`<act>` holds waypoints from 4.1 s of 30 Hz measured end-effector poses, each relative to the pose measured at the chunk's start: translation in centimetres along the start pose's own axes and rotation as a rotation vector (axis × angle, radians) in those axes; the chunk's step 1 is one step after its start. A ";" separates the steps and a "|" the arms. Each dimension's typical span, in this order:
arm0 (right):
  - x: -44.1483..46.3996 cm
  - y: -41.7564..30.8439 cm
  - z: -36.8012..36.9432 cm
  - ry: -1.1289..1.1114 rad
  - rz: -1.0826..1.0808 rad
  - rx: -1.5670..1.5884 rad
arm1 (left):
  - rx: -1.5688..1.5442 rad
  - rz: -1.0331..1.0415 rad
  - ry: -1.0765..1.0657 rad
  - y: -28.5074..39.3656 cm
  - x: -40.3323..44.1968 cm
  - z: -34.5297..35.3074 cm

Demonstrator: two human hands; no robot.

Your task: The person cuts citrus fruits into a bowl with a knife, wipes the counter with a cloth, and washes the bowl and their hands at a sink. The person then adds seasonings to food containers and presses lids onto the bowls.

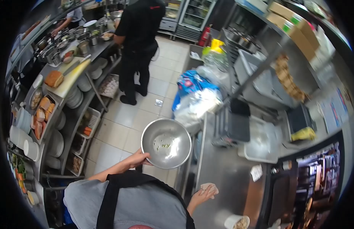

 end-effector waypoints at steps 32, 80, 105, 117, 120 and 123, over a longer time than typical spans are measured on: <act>35.9 -50.1 67.1 -1.075 1.107 1.320 | 0.529 0.285 0.154 47.7 39.6 -30.1; 105.9 -82.9 131.8 -0.908 0.964 1.260 | 1.757 -0.030 0.462 105.2 121.2 -62.6; 141.0 -69.0 127.8 0.341 1.031 1.430 | 0.108 0.934 -2.543 125.7 138.4 -11.4; 161.0 -67.7 138.3 0.531 1.095 1.438 | 0.833 0.819 -2.811 128.8 159.2 -8.0; 166.1 -68.3 140.1 0.553 1.117 1.438 | 0.332 0.456 -2.835 136.4 164.8 -5.4; 170.3 -69.5 140.7 0.589 1.159 1.450 | -0.235 0.580 -2.638 142.8 169.2 -3.2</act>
Point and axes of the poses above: each hand's wrist, its own x-axis towards the middle knuckle, its own z-axis out of the palm, y = z × x, the point moved 10 cm from there along x, towards the middle knuckle, and after that the axes turned 9 degrees about x, right-handed, at the moved point
